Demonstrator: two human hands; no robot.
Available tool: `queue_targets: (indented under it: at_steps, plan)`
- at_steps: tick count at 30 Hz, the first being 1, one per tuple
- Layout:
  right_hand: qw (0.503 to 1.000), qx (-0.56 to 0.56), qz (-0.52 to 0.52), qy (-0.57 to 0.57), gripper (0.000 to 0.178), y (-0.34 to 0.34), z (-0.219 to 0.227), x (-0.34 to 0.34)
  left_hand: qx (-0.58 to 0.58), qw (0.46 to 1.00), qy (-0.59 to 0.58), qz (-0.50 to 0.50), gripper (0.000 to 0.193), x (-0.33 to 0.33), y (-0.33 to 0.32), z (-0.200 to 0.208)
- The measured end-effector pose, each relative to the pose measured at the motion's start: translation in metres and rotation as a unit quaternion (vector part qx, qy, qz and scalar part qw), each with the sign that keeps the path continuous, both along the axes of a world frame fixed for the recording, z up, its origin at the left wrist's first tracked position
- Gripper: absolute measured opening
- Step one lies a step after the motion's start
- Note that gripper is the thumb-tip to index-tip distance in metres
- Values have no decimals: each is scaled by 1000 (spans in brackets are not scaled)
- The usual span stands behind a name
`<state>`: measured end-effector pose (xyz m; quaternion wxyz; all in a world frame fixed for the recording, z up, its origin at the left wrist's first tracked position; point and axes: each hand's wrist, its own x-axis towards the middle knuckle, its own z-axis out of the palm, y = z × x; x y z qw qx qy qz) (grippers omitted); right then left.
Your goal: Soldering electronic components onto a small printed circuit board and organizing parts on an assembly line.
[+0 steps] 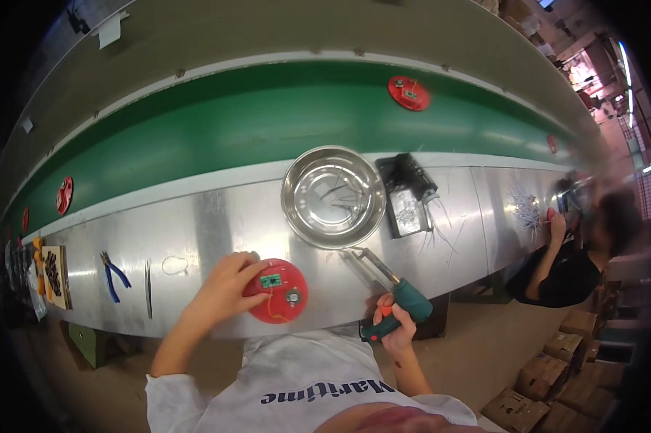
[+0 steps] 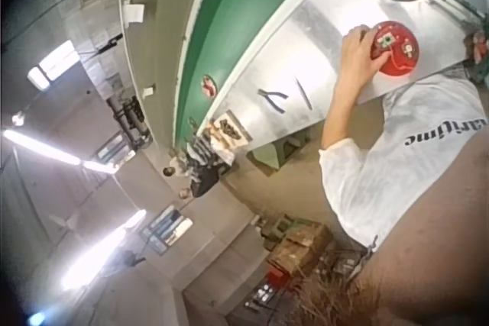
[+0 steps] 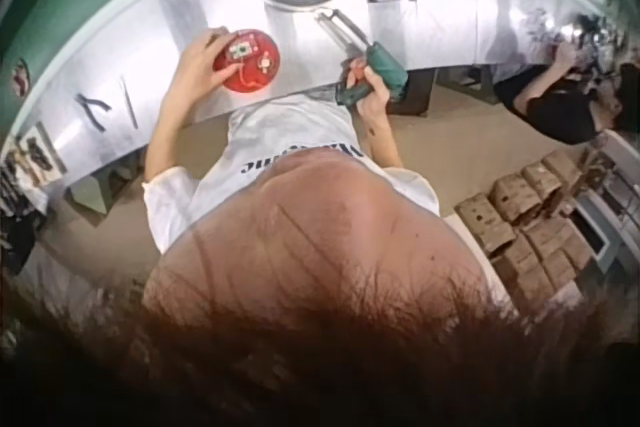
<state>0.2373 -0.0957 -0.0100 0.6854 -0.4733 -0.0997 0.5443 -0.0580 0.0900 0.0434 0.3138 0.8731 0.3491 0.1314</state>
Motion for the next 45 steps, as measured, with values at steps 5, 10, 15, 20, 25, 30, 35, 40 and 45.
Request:
queue_targets:
  at_steps: [5, 10, 15, 20, 25, 30, 35, 40, 45]
  plan:
    - [1000, 8, -10, -13, 23, 3, 3, -2, 75, 984, -30, 158, 39, -38, 85, -12]
    - [1000, 4, -16, 9, 25, 11, 5, 1, 215, 886, -29, 409, 46, -67, 196, -38]
    - [999, 11, -32, -12, 26, 13, 4, 2, 189, 964, -117, 149, 20, 28, 129, 3]
    - [999, 14, -46, 7, 27, 11, 6, 2, 184, 975, -48, -112, 11, 97, 91, 3]
    - [998, 25, -50, 11, 27, 9, 6, 2, 234, 936, 104, -242, 7, 130, 102, -7]
    - [998, 25, -45, 29, 27, 7, 4, 1, 227, 931, 121, -258, 6, 134, 100, -16]
    - [999, 15, -46, 26, 28, 7, 6, -1, 247, 927, 151, -237, 5, 136, 99, -16]
    - [999, 14, -31, 12, 26, 8, 6, 0, 180, 972, 27, -148, 7, 124, 84, -6]
    - [997, 36, 26, -69, 22, 10, 18, -7, -123, 978, -162, 41, 13, 105, 11, 26]
